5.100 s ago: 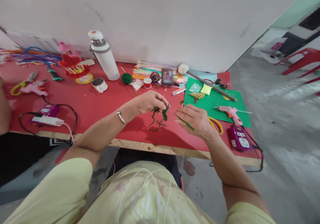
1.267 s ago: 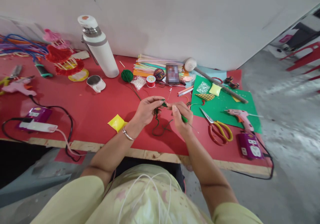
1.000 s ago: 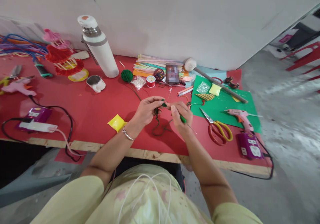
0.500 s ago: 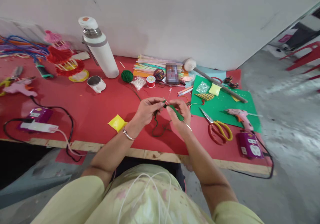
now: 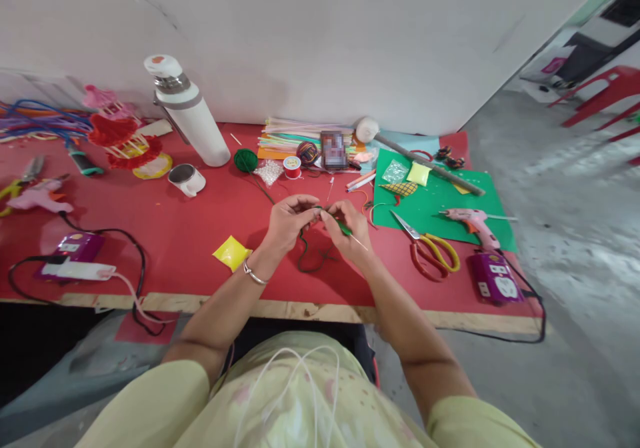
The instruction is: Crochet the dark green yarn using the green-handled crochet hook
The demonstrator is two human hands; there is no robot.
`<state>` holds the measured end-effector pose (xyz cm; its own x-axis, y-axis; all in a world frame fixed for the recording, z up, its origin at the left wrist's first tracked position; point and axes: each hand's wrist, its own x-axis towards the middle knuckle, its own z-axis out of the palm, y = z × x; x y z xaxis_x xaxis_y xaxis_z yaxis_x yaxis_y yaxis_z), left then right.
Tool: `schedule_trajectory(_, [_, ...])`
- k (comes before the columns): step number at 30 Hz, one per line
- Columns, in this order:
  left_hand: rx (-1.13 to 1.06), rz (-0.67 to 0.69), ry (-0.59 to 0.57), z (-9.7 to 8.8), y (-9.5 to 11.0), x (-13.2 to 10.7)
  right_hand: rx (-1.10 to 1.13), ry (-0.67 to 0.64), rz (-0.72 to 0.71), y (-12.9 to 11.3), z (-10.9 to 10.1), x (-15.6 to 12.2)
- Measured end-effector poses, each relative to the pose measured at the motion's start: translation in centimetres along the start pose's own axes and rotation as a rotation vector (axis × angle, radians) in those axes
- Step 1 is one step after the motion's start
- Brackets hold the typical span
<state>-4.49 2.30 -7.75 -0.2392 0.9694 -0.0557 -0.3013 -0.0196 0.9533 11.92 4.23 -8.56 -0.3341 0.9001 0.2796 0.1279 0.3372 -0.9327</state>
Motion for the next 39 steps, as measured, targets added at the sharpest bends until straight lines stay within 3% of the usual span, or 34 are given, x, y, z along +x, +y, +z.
schedule_trajectory(3, [-0.06,-0.073,-0.015,-0.2,0.4,0.1,-0.129,0.049,-0.077,-0.1,-0.4,-0.1])
schedule_trajectory(10, [-0.269,-0.335,-0.052,-0.5,2.0,0.9,0.182,0.081,-0.024,-0.5,-0.5,0.1])
schedule_trajectory(16, [-0.006,-0.241,-0.249,-0.4,2.8,0.8,0.321,0.032,0.008,-0.5,-1.6,0.7])
schedule_trajectory(26, [0.03,-0.127,-0.184,0.6,3.5,0.9,0.242,0.018,0.048,-0.4,-2.2,1.3])
schedule_trajectory(34, [0.036,-0.128,-0.211,0.8,3.2,1.0,0.449,-0.073,0.156,-0.2,-2.7,1.1])
schedule_trajectory(39, [0.022,-0.127,-0.196,1.0,3.1,1.1,0.446,-0.05,0.155,-0.6,-2.8,1.2])
